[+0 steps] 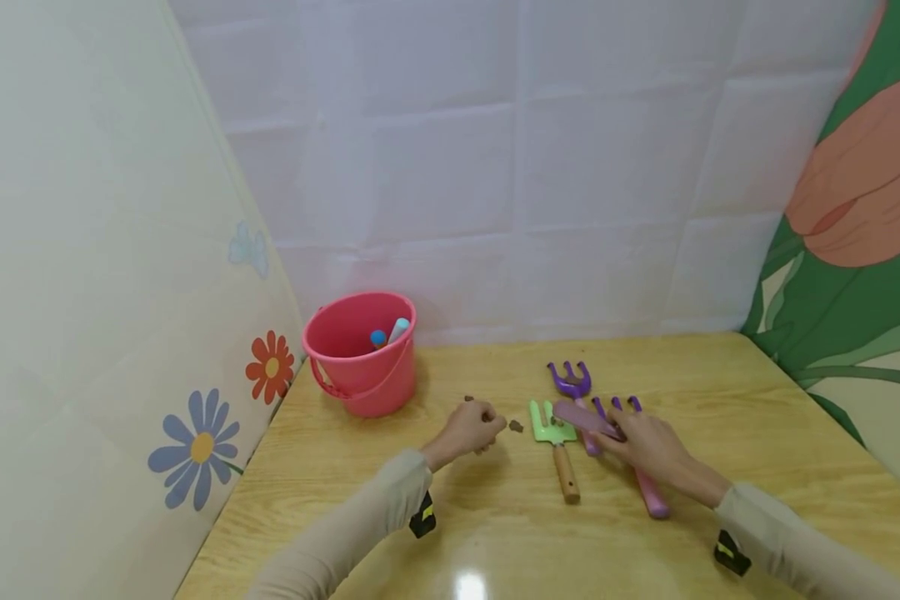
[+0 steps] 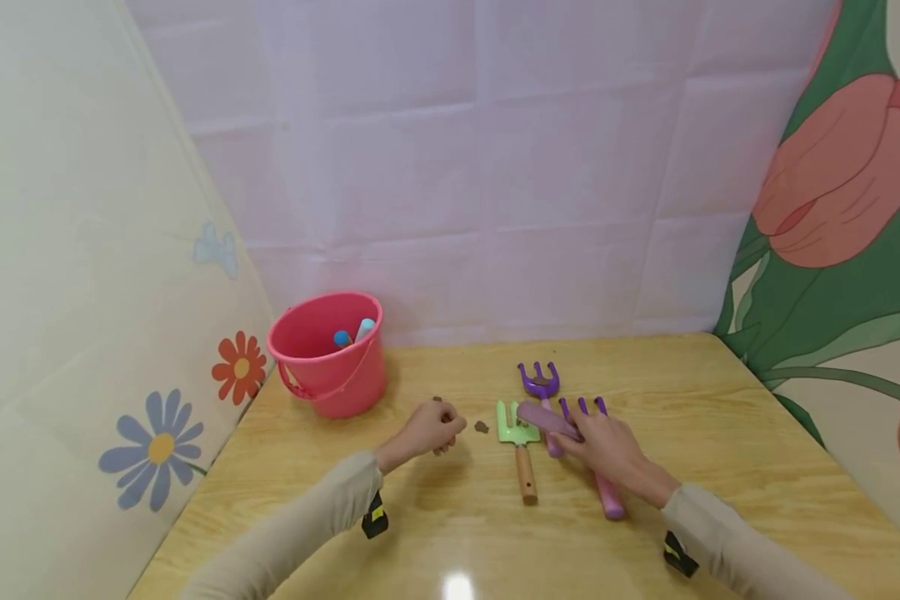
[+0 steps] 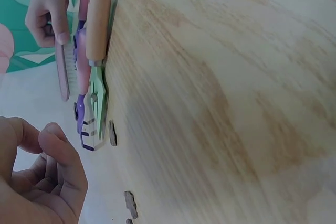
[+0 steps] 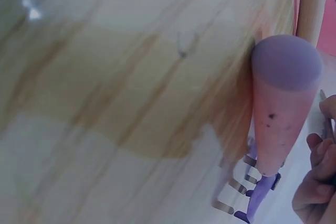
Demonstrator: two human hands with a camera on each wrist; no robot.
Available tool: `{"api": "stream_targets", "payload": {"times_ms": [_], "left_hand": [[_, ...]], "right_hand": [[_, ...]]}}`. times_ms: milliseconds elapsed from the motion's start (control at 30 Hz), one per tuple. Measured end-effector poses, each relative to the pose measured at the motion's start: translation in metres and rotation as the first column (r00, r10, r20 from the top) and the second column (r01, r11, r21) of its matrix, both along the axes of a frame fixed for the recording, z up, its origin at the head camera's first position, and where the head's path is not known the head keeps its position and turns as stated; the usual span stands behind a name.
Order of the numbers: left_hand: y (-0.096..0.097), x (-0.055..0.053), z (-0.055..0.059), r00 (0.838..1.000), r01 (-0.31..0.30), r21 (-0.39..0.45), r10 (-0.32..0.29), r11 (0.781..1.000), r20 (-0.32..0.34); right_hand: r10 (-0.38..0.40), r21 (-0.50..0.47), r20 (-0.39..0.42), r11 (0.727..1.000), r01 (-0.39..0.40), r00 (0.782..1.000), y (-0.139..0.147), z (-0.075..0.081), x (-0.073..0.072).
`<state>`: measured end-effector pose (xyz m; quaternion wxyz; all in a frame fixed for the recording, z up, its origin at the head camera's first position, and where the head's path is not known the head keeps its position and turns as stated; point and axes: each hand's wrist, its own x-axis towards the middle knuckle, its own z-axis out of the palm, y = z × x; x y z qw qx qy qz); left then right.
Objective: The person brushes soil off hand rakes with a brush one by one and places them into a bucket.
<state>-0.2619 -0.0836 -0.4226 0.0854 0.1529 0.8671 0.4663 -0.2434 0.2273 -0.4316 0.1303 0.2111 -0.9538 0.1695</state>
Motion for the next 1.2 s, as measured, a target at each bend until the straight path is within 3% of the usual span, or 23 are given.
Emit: {"api": "stream_targets", "payload": {"times_ms": [267,633,933,1200], "left_hand": [[0.007,0.004,-0.007,0.998,0.039,0.010,-0.040,0.999,0.045],[0.013,0.008,-0.012,0.997,0.068,0.008,-0.068,0.998,0.036],[0.027,0.010,-0.016,0.992,0.072,0.081,-0.080,0.994,0.099],[0.043,0.015,-0.018,0.998,0.056,0.066,-0.059,0.996,0.033]], "right_hand": [[0.001,-0.012,0.009,1.000,-0.001,1.000,0.000,-0.003,0.000],[-0.014,-0.028,-0.001,1.000,0.013,1.000,0.003,-0.003,0.001],[-0.043,0.000,0.036,0.999,0.043,0.998,0.007,-0.004,0.001],[-0.073,-0.029,0.081,0.997,0.076,0.994,0.008,-0.003,0.006]]}}
